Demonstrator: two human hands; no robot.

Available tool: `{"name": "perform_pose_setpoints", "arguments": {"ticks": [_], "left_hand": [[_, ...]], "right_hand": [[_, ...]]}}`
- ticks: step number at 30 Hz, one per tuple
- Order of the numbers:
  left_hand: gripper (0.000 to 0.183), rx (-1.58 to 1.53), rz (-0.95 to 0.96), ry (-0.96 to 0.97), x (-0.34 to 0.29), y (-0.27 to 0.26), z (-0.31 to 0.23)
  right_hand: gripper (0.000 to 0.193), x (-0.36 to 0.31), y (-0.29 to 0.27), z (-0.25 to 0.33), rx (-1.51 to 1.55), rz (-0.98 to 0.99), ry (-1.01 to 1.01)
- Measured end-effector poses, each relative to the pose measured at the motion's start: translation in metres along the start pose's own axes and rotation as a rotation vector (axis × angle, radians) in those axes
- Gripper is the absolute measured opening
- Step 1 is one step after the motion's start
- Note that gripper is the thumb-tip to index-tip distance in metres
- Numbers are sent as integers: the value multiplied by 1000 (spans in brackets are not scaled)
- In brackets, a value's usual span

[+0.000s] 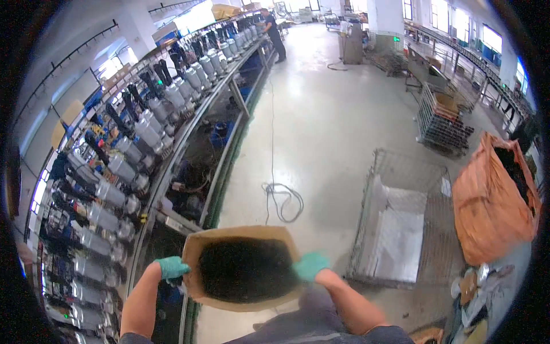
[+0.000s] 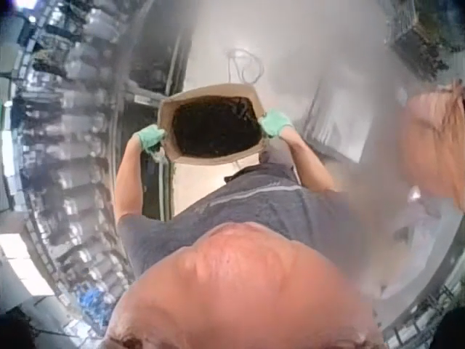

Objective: The person works at an assembly line, picking up small metal components from a cardboard box, inspecting them, and then installing them into the tops of a row of large silver industrial pumps using their hands.

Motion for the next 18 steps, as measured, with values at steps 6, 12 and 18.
{"name": "perform_pose_setpoints", "arguments": {"ticks": [6,12,18], "left_hand": [[41,-306,28,-260,63,-142,3],[50,43,-45,11,227,-288,-21],[40,409,-94,463,474,-436,-103]], "right_hand": [[45,175,-102,16,183,116,41],[44,343,-213,-36,108,121,162],[45,469,-360,-116,231,88,321]]}}
Point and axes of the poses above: each hand's wrist, its own x-axis towards the middle knuckle, its own y-axis out of the palm, z = x × y, the point moved 7 cm from there along x, towards the middle knuckle
